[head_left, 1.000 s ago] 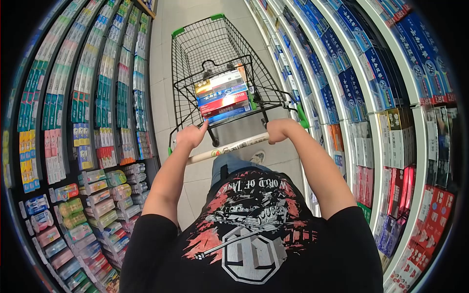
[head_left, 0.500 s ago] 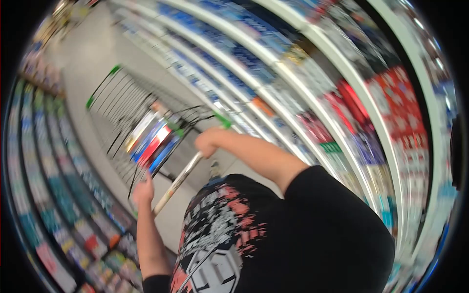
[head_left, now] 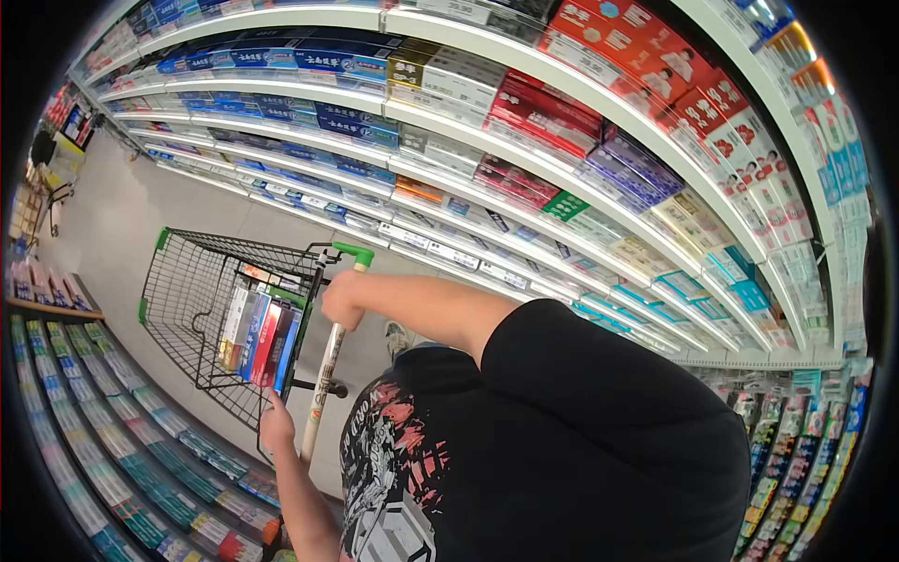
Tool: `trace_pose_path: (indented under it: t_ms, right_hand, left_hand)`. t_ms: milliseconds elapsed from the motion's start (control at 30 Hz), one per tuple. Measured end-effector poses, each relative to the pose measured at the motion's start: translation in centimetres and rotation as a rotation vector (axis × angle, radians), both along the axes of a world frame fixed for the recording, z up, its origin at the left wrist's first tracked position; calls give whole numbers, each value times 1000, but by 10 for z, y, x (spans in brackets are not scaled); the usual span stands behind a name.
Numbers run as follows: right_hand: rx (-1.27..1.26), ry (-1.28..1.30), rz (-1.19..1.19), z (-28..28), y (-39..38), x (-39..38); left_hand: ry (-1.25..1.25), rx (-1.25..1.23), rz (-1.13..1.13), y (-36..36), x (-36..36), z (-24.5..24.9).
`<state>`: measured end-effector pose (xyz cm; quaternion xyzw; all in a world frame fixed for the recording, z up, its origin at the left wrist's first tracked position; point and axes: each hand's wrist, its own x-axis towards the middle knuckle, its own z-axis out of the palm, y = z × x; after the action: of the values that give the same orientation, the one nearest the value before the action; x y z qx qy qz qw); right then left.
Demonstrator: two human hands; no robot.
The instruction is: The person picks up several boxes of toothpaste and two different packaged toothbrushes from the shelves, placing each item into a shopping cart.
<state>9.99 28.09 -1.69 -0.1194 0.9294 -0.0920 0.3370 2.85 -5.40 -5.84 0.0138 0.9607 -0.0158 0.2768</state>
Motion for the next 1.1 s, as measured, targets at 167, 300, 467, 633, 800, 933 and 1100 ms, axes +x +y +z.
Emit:
trace_pose_path:
  t_ms: [167, 300, 467, 633, 800, 933, 1100]
  right_hand:
    - [20, 59, -12, 3, -8, 32]
    - [24, 100, -19, 3, -11, 61]
    - [20, 122, -32, -3, -16, 95]
    - [7, 201, -17, 4, -19, 130]
    - [14, 183, -15, -6, -18, 155]
    - [2, 170, -35, -6, -17, 169]
    - [3, 190, -36, -9, -17, 185]
  left_hand:
    - [9, 10, -5, -6, 26, 3]
    - [21, -8, -4, -8, 52, 8]
    - [70, 40, 0, -14, 83, 5]
    - [72, 51, 23, -20, 111, 4]
    - [16, 18, -19, -20, 136, 4]
    - [11, 17, -24, -17, 153, 7]
    - [9, 21, -32, -13, 169, 13]
